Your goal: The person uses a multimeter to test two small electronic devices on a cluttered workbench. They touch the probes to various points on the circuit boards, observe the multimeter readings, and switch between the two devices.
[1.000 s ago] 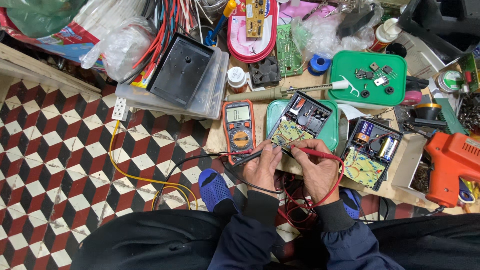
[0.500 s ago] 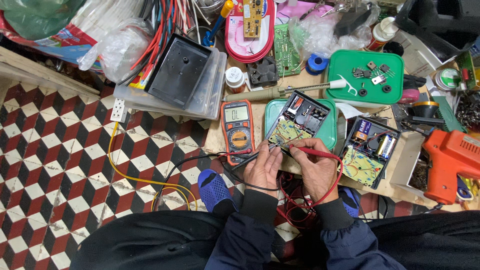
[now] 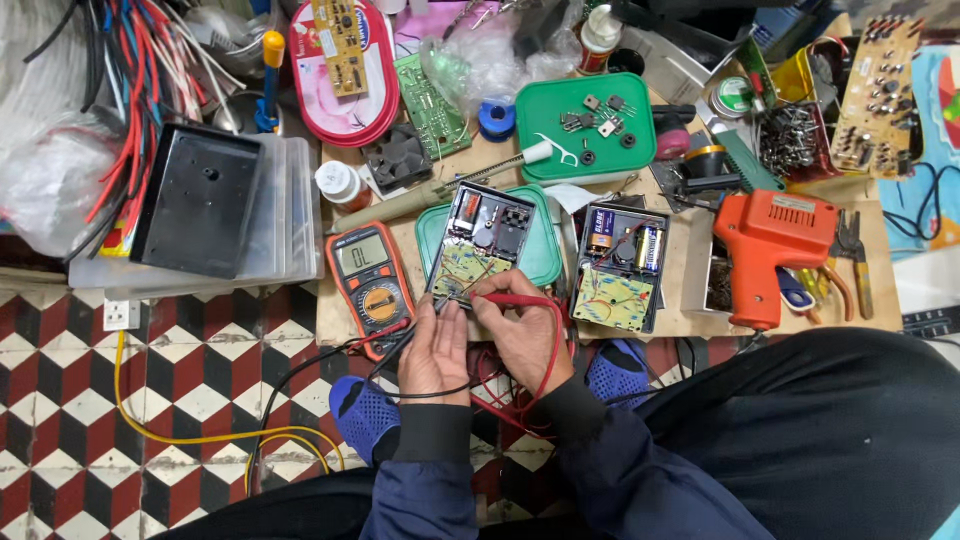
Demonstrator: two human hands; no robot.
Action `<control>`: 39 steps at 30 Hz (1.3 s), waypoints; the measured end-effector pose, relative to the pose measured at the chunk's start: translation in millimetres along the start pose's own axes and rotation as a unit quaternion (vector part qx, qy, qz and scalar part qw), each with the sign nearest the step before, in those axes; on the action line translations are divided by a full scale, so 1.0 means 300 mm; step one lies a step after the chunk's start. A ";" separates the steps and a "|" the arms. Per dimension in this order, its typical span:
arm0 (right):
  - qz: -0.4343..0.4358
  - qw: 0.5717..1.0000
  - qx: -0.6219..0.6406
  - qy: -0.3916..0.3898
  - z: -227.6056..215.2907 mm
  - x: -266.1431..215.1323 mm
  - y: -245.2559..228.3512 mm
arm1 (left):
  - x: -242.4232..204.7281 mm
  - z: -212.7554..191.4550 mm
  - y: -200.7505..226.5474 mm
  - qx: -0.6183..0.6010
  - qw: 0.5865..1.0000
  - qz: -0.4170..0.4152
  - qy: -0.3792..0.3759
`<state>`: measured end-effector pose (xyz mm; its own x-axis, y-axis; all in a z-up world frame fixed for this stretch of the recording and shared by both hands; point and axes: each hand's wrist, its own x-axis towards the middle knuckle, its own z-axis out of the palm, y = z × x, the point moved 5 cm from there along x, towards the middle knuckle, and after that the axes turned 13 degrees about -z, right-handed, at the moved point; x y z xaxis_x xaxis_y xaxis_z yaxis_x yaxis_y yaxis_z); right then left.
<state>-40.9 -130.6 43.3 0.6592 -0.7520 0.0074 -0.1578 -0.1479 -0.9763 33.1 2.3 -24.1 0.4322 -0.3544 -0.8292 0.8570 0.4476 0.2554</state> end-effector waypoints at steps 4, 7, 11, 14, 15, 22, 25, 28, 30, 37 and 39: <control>-0.011 1.000 0.022 0.008 -0.002 0.003 -0.007 | 0.012 -0.004 0.000 -0.001 1.000 0.000 0.003; -0.024 0.999 0.030 0.010 -0.002 0.007 0.007 | 0.037 -0.016 -0.003 0.002 1.000 0.004 0.000; -0.016 0.999 0.046 0.001 -0.008 0.007 0.000 | 0.041 -0.014 -0.003 -0.008 1.000 0.001 0.003; -0.018 0.999 0.051 0.007 -0.010 0.006 0.004 | 0.067 -0.031 -0.005 -0.011 1.000 -0.002 0.003; -0.020 0.998 0.054 0.009 -0.009 0.006 0.009 | 0.081 -0.041 -0.006 -0.012 1.000 -0.003 0.002; -0.030 0.998 0.060 0.011 -0.015 0.008 0.016 | 0.109 -0.049 -0.016 -0.027 1.000 -0.009 0.011; -0.040 0.999 0.008 -0.011 0.010 0.010 0.021 | 0.120 -0.060 -0.006 -0.055 0.998 -0.005 0.008; -0.021 1.000 0.018 -0.012 0.008 0.007 0.037 | 0.063 -0.016 -0.016 -0.064 0.998 -0.010 0.002; -0.006 1.000 0.009 -0.005 0.012 0.004 0.044 | 0.023 0.016 -0.012 -0.058 0.998 -0.020 0.000; -0.028 0.999 0.027 0.004 0.004 -0.002 0.029 | 0.023 0.013 -0.009 -0.045 0.999 0.014 -0.005; -0.034 0.999 0.021 0.015 0.008 -0.002 0.054 | 0.031 0.004 -0.009 -0.034 0.999 0.017 -0.006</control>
<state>-42.1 -131.2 27.0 0.6451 -0.7600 0.0792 -0.0820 -0.1720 -0.9817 35.0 -3.1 -32.0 0.4649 -0.3478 -0.8142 0.8210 0.5137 0.2492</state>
